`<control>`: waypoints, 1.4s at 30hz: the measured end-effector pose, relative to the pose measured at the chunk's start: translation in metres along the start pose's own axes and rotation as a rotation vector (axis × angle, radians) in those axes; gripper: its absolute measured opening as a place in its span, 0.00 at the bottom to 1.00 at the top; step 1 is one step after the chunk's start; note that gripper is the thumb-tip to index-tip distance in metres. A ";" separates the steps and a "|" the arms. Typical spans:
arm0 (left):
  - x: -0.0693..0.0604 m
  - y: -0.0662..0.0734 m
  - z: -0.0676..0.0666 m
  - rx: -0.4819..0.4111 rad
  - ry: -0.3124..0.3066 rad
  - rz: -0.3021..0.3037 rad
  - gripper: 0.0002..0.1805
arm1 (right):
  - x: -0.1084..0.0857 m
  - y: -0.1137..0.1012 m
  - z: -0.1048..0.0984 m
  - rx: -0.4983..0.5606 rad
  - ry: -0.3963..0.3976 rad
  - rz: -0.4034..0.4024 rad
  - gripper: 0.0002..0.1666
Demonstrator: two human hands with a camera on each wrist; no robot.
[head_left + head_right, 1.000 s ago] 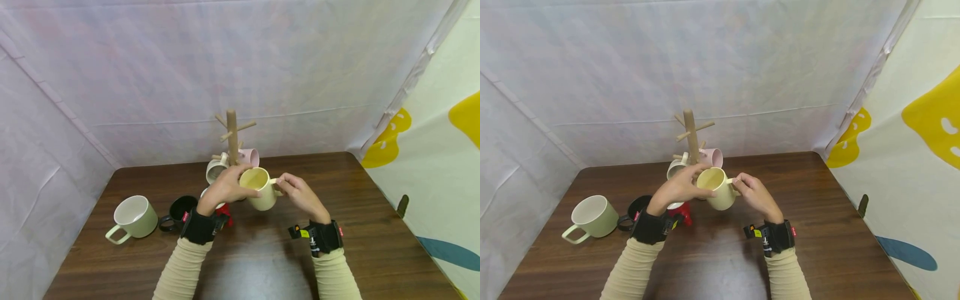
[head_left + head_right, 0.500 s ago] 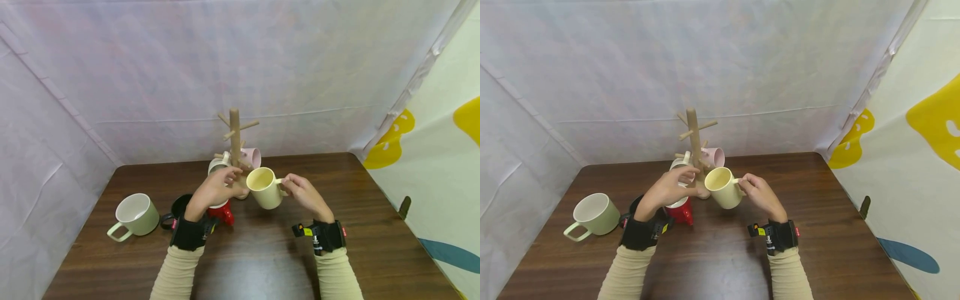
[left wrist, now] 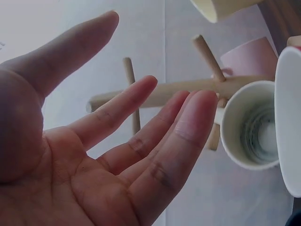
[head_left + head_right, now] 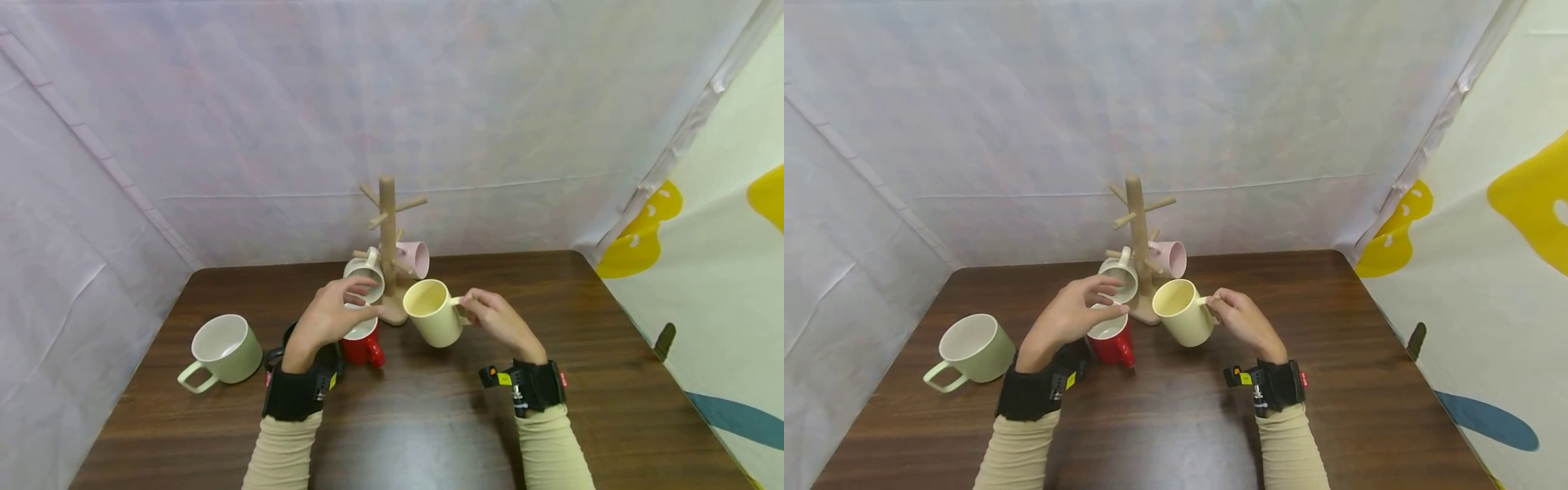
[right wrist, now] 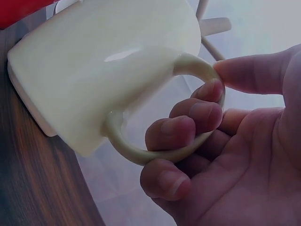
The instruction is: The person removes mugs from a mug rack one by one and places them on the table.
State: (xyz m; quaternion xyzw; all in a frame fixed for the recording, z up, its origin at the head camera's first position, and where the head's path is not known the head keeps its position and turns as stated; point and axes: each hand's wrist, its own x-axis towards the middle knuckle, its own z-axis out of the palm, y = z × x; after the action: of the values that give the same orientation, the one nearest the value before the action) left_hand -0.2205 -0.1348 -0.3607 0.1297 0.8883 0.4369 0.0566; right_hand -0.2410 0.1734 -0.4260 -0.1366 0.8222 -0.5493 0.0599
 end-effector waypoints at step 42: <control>-0.016 -0.017 -0.008 -0.037 0.131 -0.034 0.24 | 0.006 0.023 0.018 0.073 -0.237 0.015 0.21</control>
State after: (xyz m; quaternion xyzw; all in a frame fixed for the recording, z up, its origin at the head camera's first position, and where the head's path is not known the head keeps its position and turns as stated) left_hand -0.2103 -0.1554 -0.3695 0.0848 0.8839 0.4598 0.0081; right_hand -0.2463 0.1638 -0.4541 -0.1919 0.7900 -0.5583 0.1656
